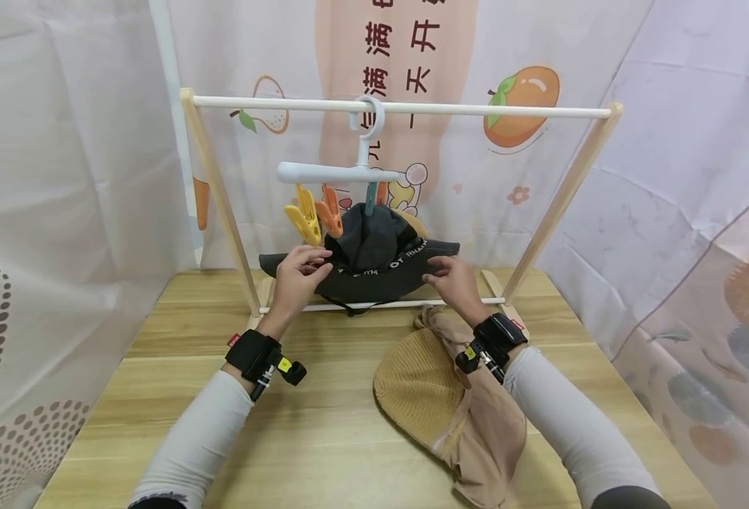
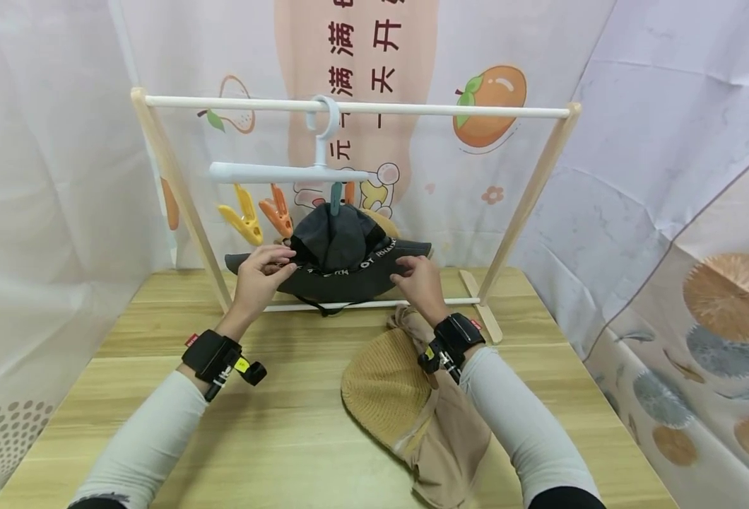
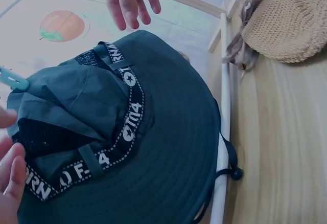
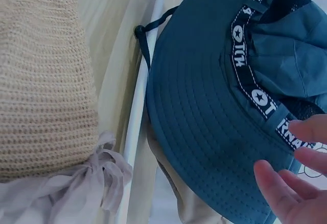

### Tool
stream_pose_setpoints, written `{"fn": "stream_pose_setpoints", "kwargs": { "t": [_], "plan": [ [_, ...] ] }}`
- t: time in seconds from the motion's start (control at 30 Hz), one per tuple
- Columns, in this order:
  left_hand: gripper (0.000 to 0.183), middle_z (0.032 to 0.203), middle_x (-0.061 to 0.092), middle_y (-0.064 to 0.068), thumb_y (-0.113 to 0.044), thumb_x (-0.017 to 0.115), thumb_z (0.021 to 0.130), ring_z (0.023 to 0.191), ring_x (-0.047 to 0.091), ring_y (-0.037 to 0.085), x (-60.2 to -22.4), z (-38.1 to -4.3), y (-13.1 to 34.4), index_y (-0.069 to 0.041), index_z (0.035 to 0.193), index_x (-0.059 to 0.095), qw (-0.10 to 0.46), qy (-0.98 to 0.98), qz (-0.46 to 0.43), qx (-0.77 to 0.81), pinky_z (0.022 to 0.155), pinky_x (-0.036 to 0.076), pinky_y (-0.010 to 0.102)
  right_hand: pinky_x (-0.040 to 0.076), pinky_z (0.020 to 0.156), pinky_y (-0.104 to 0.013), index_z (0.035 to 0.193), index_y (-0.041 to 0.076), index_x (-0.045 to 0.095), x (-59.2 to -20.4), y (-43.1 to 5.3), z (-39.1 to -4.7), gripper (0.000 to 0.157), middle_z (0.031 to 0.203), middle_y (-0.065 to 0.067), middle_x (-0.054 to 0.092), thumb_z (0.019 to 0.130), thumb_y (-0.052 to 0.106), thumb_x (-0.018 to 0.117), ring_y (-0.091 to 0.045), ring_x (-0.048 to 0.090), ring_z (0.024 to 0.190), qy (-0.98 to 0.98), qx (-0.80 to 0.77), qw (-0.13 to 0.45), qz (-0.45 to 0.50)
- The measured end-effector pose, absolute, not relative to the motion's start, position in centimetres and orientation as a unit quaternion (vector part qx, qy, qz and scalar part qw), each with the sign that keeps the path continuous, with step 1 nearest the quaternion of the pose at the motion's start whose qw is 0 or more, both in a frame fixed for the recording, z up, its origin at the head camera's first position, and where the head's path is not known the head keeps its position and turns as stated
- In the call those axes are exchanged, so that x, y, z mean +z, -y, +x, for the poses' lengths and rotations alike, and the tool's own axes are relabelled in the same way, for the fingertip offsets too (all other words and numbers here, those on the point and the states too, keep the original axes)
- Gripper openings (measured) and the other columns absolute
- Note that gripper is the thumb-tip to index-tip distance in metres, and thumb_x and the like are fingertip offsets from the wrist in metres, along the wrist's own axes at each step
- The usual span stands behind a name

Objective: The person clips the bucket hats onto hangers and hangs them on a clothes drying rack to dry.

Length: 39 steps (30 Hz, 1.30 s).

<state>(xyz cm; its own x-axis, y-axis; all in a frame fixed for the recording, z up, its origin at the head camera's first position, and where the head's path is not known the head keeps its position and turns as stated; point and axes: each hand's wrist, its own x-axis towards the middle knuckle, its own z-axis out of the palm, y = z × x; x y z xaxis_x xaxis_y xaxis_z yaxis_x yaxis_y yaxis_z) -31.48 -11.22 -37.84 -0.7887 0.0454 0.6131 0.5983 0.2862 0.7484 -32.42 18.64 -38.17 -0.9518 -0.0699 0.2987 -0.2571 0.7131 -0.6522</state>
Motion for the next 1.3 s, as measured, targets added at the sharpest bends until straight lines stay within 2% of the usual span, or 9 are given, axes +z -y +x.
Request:
{"fn": "stream_pose_setpoints", "kwargs": {
  "t": [0.07,0.17,0.37,0.57,0.8,1.07,1.3],
  "plan": [
    [0.021,0.111,0.059,0.023,-0.002,0.068,0.082,0.093,0.057,0.035,-38.0,-31.4,11.0,0.003,0.103,0.068,0.234,0.768,-0.223,-0.553,0.079,0.051,0.053,0.052,0.081,-0.047,0.118,-0.002,0.06,-38.2,-18.8,-32.1,0.037,0.112,-0.024,0.056,0.085,0.014,0.067,-0.036,0.058,0.099,0.919,0.37,0.109,0.081],
    [0.021,0.11,0.061,0.019,-0.007,0.068,0.083,0.093,0.057,0.03,-39.4,-32.3,11.2,-0.001,0.103,0.069,0.215,0.778,-0.241,-0.539,0.078,0.052,0.05,0.051,0.082,-0.048,0.116,0.0,0.061,-38.3,-18.9,-31.6,0.035,0.114,-0.023,0.058,0.085,0.015,0.066,-0.036,0.058,0.1,0.922,0.369,0.096,0.075],
    [0.018,0.104,0.063,0.012,-0.01,0.067,0.085,0.092,0.058,0.023,-41.1,-31.8,11.3,-0.003,0.102,0.069,0.189,0.801,-0.244,-0.513,0.077,0.053,0.044,0.053,0.078,-0.046,0.112,0.0,0.064,-39.4,-18.7,-30.3,0.031,0.11,-0.022,0.063,0.087,0.018,0.064,-0.032,0.06,0.095,0.923,0.36,0.082,0.104],
    [0.019,0.099,0.067,0.012,-0.012,0.067,0.085,0.087,0.061,0.02,-42.3,-31.4,11.3,-0.005,0.103,0.069,0.175,0.81,-0.244,-0.503,0.075,0.054,0.042,0.052,0.078,-0.047,0.108,-0.001,0.065,-40.1,-18.6,-29.0,0.028,0.107,-0.023,0.063,0.087,0.018,0.064,-0.033,0.06,0.092,0.921,0.362,0.076,0.121],
    [0.02,0.099,0.067,0.013,-0.011,0.067,0.085,0.089,0.061,0.022,-42.3,-30.9,11.1,-0.003,0.102,0.069,0.166,0.815,-0.234,-0.504,0.076,0.054,0.045,0.051,0.078,-0.046,0.11,0.001,0.064,-39.9,-18.2,-28.2,0.029,0.107,-0.022,0.063,0.088,0.02,0.064,-0.031,0.059,0.092,0.921,0.365,0.067,0.121],
    [0.018,0.099,0.066,0.012,-0.012,0.067,0.085,0.09,0.059,0.022,-43.4,-30.6,10.7,-0.008,0.103,0.07,0.144,0.823,-0.22,-0.504,0.077,0.053,0.043,0.053,0.071,-0.043,0.108,-0.003,0.064,-40.2,-18.1,-27.4,0.028,0.099,-0.018,0.064,0.088,0.018,0.063,-0.026,0.061,0.086,0.921,0.356,0.07,0.142],
    [0.019,0.098,0.066,0.014,-0.007,0.067,0.084,0.088,0.061,0.023,-44.5,-30.6,10.3,-0.004,0.103,0.07,0.142,0.822,-0.226,-0.503,0.075,0.054,0.043,0.051,0.069,-0.038,0.107,0.005,0.065,-40.8,-18.1,-26.2,0.023,0.097,-0.011,0.064,0.091,0.022,0.06,-0.021,0.059,0.084,0.928,0.341,0.056,0.139]
  ]
}}
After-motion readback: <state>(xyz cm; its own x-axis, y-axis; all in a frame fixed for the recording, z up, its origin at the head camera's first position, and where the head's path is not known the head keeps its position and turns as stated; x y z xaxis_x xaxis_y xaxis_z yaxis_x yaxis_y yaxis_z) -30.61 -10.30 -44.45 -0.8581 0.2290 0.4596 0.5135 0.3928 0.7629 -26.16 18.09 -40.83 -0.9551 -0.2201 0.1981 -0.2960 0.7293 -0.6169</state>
